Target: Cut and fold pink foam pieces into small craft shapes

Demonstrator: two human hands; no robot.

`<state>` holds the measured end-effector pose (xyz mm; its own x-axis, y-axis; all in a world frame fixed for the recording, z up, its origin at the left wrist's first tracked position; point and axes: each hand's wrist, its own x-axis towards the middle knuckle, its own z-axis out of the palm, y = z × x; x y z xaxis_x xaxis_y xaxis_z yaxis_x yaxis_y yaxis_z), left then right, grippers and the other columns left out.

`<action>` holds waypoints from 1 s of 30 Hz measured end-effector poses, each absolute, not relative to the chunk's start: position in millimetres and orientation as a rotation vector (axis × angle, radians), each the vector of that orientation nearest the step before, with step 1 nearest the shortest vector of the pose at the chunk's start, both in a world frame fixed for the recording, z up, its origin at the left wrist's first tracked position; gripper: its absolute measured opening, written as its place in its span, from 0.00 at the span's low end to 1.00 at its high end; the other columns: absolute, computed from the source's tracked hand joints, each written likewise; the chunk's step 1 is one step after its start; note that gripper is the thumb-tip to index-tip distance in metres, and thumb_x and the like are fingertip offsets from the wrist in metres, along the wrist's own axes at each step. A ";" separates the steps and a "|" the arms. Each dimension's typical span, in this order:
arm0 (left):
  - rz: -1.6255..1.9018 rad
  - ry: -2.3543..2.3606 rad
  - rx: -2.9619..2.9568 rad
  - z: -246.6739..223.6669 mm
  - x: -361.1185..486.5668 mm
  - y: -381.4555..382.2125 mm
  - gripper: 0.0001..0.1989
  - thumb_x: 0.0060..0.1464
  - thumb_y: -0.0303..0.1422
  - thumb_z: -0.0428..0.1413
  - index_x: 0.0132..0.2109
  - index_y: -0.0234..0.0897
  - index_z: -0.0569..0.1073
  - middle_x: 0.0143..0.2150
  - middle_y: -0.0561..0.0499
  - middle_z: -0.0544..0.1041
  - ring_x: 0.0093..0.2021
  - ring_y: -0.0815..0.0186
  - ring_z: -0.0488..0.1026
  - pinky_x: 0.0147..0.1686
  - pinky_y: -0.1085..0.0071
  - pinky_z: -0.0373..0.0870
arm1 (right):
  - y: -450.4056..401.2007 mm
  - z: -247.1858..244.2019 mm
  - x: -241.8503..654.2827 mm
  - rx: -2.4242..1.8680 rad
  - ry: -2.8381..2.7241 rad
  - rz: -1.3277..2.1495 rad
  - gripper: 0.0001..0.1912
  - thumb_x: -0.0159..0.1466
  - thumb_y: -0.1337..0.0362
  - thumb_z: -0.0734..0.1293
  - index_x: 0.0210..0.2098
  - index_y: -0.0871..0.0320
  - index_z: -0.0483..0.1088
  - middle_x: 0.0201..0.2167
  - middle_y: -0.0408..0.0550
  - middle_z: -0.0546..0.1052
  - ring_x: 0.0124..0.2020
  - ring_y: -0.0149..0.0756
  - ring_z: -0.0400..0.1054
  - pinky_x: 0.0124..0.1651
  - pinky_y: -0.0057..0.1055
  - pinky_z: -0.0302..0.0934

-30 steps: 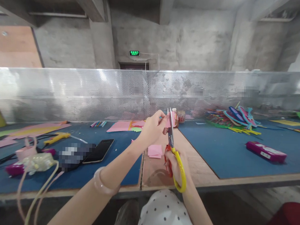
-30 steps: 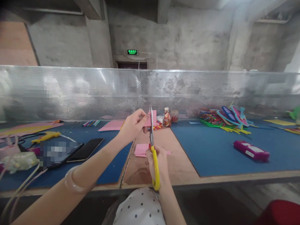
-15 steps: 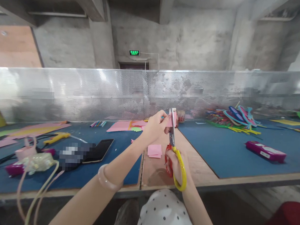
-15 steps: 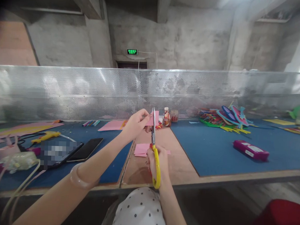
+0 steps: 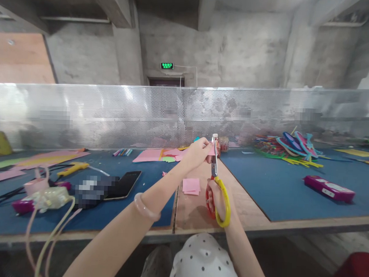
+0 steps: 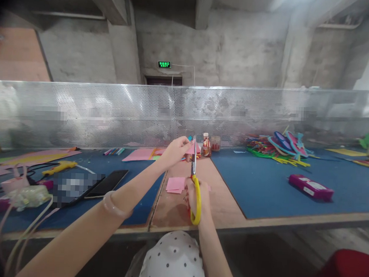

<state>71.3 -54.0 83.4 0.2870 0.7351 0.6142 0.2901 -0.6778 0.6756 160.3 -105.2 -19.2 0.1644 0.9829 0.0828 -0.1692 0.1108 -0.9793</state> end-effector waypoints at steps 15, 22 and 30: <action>1.468 0.772 1.329 39.4 40.5 -25.7 0.04 0.48 0.32 0.50 0.31 0.35 0.65 0.27 0.51 0.71 0.27 0.70 0.70 0.27 0.74 0.66 | -103.4 -9.0 192.9 -0.889 -0.807 1.176 0.22 0.52 0.45 0.59 0.26 0.60 0.65 0.19 0.46 0.70 0.16 0.30 0.63 0.13 0.24 0.55; 1.494 0.653 1.115 33.0 26.4 -22.4 0.12 0.41 0.34 0.59 0.35 0.36 0.68 0.32 0.51 0.73 0.28 0.73 0.70 0.26 0.77 0.63 | -97.2 -19.5 186.6 -0.916 -0.957 0.886 0.22 0.43 0.53 0.70 0.35 0.56 0.66 0.31 0.47 0.72 0.31 0.35 0.68 0.26 0.26 0.63; 1.910 0.730 1.392 43.0 32.9 -44.6 0.21 0.48 0.29 0.54 0.50 0.38 0.61 0.30 0.52 0.72 0.28 0.71 0.71 0.29 0.73 0.69 | -113.0 -13.7 161.7 -0.925 -0.995 1.023 0.19 0.52 0.47 0.63 0.25 0.58 0.61 0.17 0.39 0.63 0.15 0.24 0.54 0.16 0.22 0.50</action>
